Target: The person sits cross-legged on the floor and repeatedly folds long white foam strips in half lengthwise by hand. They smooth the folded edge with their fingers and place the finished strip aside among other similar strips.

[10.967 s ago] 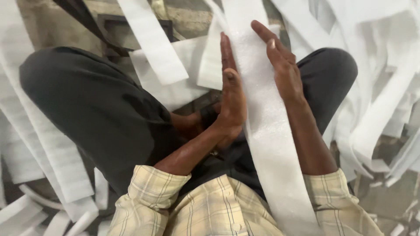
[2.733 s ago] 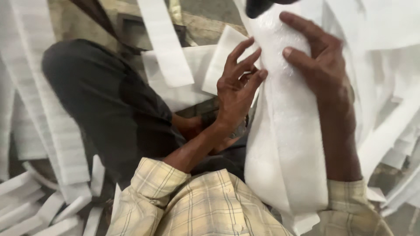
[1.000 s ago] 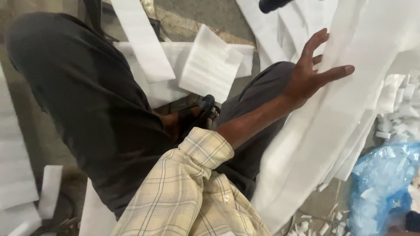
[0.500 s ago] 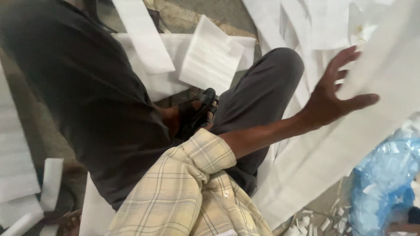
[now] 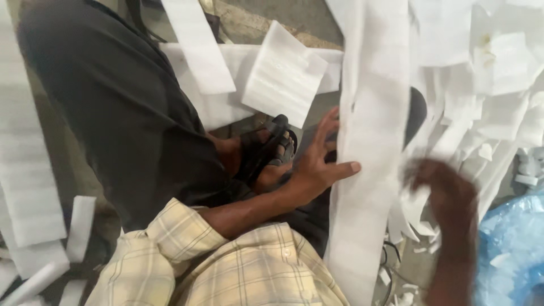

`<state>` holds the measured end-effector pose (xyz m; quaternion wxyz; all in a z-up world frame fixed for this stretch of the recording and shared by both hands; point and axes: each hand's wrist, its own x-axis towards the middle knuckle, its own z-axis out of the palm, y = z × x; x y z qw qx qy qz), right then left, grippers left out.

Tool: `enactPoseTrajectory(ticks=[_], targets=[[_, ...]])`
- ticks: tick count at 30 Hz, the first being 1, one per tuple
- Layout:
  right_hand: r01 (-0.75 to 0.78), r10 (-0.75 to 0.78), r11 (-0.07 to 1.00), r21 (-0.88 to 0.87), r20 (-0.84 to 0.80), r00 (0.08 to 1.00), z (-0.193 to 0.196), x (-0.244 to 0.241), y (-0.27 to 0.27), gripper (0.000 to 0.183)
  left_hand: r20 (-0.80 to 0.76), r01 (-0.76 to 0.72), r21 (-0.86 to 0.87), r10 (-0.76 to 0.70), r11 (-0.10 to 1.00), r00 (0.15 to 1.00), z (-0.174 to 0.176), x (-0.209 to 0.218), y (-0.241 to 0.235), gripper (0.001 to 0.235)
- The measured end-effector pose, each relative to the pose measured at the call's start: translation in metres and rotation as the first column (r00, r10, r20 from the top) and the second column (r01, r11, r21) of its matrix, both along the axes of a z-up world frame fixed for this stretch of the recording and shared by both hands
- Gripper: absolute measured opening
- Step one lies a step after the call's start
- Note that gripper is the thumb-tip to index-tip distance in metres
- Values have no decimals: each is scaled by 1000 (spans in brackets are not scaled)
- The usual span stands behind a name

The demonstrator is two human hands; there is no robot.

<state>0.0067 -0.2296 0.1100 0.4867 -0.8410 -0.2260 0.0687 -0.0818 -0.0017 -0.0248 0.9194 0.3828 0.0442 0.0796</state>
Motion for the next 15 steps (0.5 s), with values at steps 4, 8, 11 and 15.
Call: enactPoseTrajectory(ticks=[4, 8, 11, 15], targets=[[-106, 96, 993, -56, -168, 981, -20, 66, 106, 63, -69, 127, 61, -123, 990, 990, -3, -8, -1, 118], [-115, 92, 976, -186, -127, 988, -36, 69, 156, 76, -16, 44, 198, -42, 979, 999, -14, -8, -12, 115], [-165, 155, 985, -55, -155, 976, -38, 56, 166, 82, -3, -80, 339, 86, 937, 996, -21, 4, -5, 111], [-207, 214, 977, 56, -221, 952, -33, 51, 170, 82, 49, -248, 308, 245, 919, 968, -20, 37, 10, 95]])
